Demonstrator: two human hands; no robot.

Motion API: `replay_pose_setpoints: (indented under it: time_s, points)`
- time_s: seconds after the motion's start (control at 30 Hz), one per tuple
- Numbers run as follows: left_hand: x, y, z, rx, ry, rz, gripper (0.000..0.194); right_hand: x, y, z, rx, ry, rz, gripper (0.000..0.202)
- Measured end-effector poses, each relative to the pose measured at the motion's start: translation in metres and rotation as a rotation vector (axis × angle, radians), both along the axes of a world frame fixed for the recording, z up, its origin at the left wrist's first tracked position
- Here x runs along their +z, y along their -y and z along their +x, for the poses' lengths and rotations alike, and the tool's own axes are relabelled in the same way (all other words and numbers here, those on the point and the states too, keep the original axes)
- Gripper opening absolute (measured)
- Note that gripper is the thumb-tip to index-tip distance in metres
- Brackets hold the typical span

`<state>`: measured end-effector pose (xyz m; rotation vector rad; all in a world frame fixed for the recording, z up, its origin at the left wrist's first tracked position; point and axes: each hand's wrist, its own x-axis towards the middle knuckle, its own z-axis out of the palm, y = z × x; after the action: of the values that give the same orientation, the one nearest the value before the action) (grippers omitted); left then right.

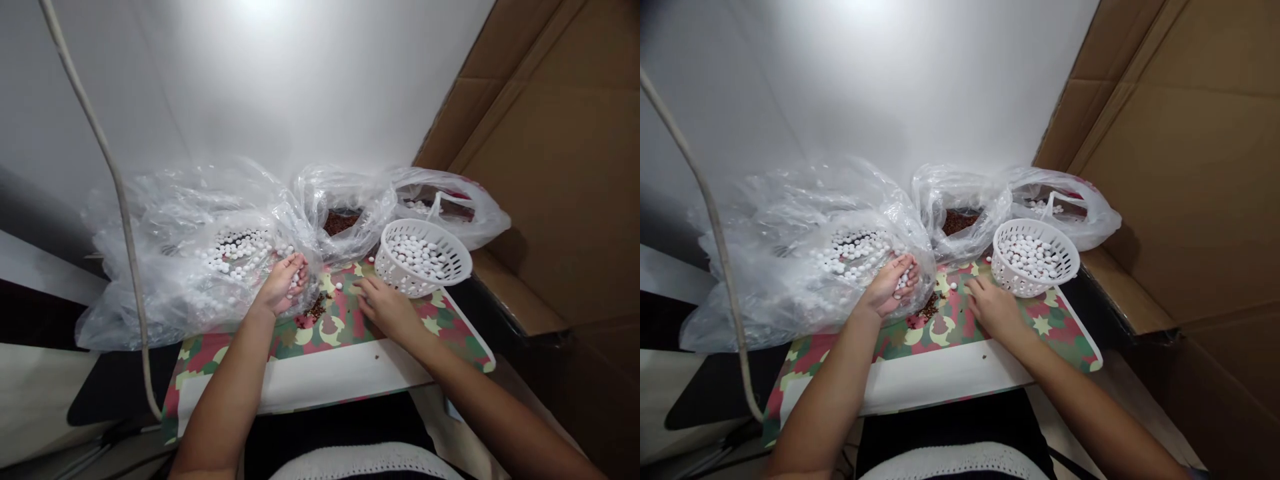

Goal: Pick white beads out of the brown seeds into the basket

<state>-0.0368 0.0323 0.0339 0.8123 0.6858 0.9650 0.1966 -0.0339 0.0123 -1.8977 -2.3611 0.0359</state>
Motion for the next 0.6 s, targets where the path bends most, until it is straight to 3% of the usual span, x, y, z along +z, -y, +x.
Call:
replay_pose_setpoints:
  time_s: [0.1,0.17,0.27,0.37,0.43,0.5,0.6]
  points:
    - [0.001,-0.009,-0.009,0.078,0.212,-0.177,0.017,0.004,-0.019,-0.030,0.066,0.043,-0.043,0.030]
    - [0.005,-0.016,-0.022,0.200,0.387,-0.329,0.011,0.005,-0.022,-0.038,0.079,0.054,-0.043,0.026]
    - [0.013,-0.026,-0.043,0.474,0.631,-0.485,0.019,0.017,-0.015,-0.023,0.042,-0.023,0.138,0.024]
    - [0.018,-0.032,-0.058,0.659,0.730,-0.520,0.018,0.044,-0.010,0.014,-0.162,-0.142,0.460,0.029]
    - [0.019,-0.032,-0.060,0.618,0.744,-0.517,0.019,0.061,-0.013,0.038,-0.241,-0.120,0.556,0.029]
    - [0.017,-0.027,-0.055,0.458,0.672,-0.457,0.020,0.069,-0.018,0.049,-0.214,-0.149,0.593,0.034]
    - [0.014,-0.013,-0.037,0.096,0.366,-0.191,0.009,0.064,-0.022,0.034,0.004,-0.435,0.502,0.033]
